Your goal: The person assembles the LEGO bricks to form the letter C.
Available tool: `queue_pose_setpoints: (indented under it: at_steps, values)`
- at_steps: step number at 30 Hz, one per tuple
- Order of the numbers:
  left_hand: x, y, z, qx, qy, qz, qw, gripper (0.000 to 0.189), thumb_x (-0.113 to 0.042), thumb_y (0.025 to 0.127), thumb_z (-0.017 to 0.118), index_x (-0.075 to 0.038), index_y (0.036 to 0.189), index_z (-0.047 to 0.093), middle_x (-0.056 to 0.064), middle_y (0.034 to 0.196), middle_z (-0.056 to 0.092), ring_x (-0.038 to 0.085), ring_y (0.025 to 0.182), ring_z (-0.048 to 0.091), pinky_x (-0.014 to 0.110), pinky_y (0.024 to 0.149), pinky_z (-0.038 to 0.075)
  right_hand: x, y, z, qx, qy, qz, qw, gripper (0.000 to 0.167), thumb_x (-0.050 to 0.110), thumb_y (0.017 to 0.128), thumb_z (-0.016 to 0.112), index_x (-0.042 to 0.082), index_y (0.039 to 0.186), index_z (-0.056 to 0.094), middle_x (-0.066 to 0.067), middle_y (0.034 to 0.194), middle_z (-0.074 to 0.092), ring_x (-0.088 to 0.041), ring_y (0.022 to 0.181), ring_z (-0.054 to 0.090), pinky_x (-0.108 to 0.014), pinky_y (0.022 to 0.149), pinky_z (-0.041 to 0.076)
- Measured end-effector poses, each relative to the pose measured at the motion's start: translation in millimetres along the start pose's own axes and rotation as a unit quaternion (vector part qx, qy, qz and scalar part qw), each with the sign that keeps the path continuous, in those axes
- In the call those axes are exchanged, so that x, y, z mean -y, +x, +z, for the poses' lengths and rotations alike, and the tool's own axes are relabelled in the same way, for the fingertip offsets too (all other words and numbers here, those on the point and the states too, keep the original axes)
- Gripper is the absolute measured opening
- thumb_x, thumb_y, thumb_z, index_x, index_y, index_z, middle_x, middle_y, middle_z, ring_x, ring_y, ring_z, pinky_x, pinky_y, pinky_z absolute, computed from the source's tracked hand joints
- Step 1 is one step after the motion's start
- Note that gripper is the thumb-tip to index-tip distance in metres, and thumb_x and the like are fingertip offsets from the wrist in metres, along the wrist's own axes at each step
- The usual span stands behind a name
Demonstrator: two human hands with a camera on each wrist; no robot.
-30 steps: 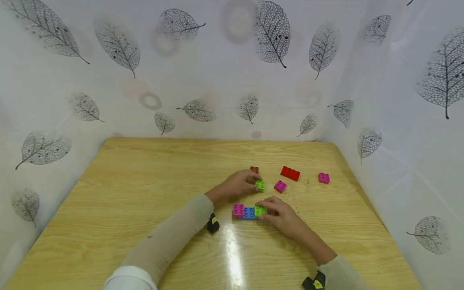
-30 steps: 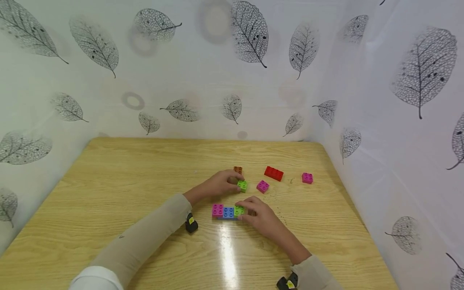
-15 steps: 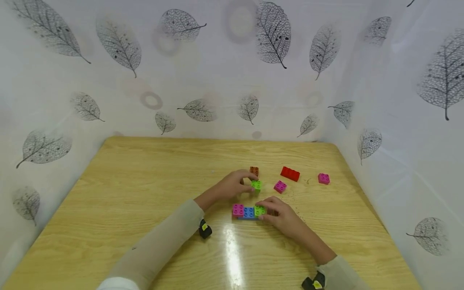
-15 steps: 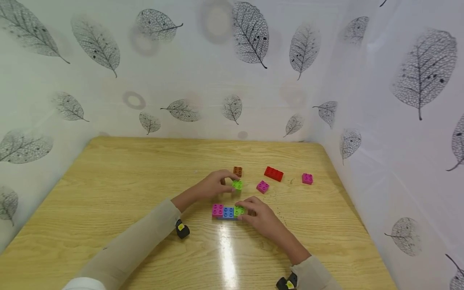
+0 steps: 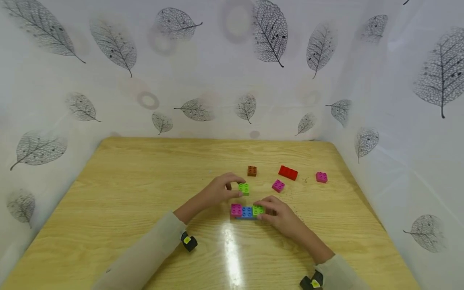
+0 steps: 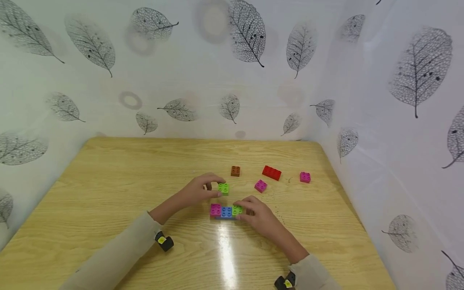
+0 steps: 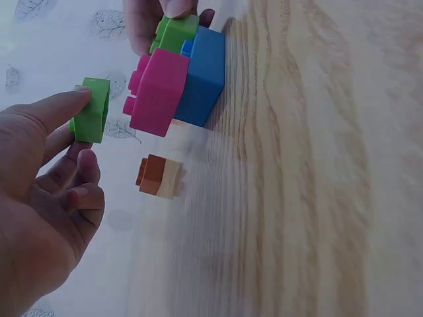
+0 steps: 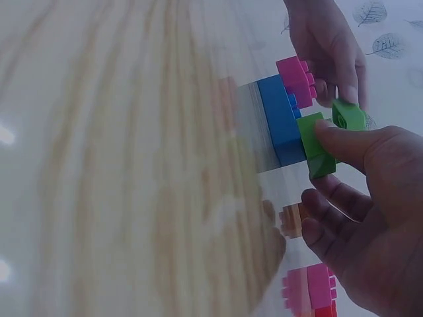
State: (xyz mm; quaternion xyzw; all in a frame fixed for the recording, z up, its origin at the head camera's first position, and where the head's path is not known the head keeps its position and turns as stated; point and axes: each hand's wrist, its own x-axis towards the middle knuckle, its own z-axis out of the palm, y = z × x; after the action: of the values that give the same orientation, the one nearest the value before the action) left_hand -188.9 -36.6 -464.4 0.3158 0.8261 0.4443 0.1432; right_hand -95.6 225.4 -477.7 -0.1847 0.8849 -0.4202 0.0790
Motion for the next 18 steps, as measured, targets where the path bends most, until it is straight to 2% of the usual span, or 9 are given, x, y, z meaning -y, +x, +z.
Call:
queue_pose_setpoints:
  at_steps: [6, 11, 18]
  values:
    - [-1.1, -19.9, -6.6, 0.005, -0.02, 0.005, 0.9998, 0.039, -0.029, 0.095, 0.072, -0.019, 0.132, 0.065, -0.002, 0.125, 0.062, 0.016, 0.091, 0.055, 0.031, 0.076, 0.05, 0.1, 0.1, -0.6, -0.005, -0.007, -0.007, 0.9999, 0.039, 0.029, 0.095, 0.07, 0.018, 0.132, 0.067, 0.005, 0.115, 0.06, -0.01, 0.087, 0.051, -0.024, 0.073, 0.047]
    - [-3.8, -34.1, -9.0, -0.009, -0.018, 0.003, 0.9998, 0.038, -0.031, 0.094, 0.073, -0.02, 0.13, 0.066, -0.003, 0.125, 0.062, 0.016, 0.088, 0.055, 0.03, 0.073, 0.05, -0.2, 0.1, -0.4, -0.004, -0.005, -0.01, 0.9999, 0.039, 0.03, 0.095, 0.07, 0.018, 0.132, 0.066, 0.006, 0.113, 0.059, -0.01, 0.087, 0.051, -0.024, 0.074, 0.046]
    - [-6.5, -46.3, -6.1, -0.012, -0.007, 0.0, 0.9999, 0.035, -0.03, 0.093, 0.075, -0.023, 0.126, 0.068, -0.005, 0.121, 0.063, 0.014, 0.083, 0.054, 0.027, 0.067, 0.049, -0.3, 0.1, 0.6, -0.004, -0.007, -0.011, 0.9999, 0.039, 0.031, 0.095, 0.07, 0.018, 0.132, 0.067, 0.006, 0.113, 0.06, -0.009, 0.086, 0.051, -0.024, 0.073, 0.046]
